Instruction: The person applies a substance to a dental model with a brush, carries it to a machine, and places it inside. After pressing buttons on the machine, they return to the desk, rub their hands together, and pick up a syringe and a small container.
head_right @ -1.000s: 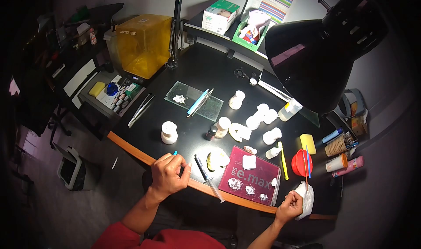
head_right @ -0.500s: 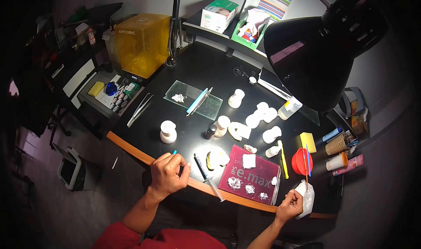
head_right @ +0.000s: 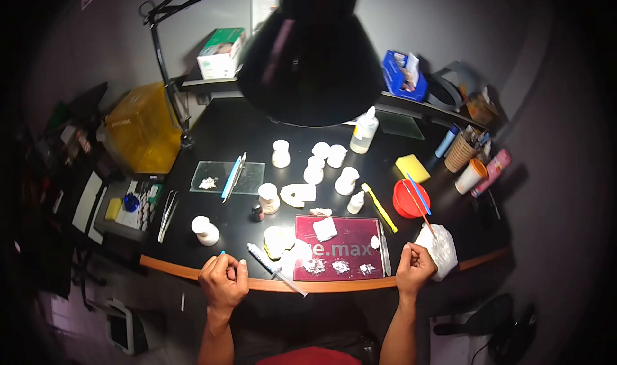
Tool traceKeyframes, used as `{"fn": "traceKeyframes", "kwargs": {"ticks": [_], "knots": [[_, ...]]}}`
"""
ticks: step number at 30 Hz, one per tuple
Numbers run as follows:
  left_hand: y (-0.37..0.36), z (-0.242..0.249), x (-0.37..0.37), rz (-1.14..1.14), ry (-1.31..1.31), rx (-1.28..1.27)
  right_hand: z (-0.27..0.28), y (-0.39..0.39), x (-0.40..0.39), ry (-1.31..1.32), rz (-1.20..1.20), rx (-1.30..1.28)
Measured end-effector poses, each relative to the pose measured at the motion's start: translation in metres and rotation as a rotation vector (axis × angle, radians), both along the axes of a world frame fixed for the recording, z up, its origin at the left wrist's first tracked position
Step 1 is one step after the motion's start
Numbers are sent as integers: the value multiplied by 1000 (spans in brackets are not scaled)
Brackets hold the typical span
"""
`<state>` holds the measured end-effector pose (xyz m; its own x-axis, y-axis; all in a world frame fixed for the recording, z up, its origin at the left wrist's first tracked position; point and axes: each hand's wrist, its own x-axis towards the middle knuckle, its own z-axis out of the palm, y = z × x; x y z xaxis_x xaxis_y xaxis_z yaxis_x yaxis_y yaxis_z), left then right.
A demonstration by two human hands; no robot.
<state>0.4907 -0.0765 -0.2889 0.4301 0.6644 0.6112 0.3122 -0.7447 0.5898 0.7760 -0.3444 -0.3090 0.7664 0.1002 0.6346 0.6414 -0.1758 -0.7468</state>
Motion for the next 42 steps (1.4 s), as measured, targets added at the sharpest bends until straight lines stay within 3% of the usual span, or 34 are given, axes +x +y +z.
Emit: {"fn": "traceKeyframes", "kwargs": {"ticks": [42], "knots": [[-11, 2, 12, 141, 102, 34, 11, -4, -4, -23, 1, -70]]}}
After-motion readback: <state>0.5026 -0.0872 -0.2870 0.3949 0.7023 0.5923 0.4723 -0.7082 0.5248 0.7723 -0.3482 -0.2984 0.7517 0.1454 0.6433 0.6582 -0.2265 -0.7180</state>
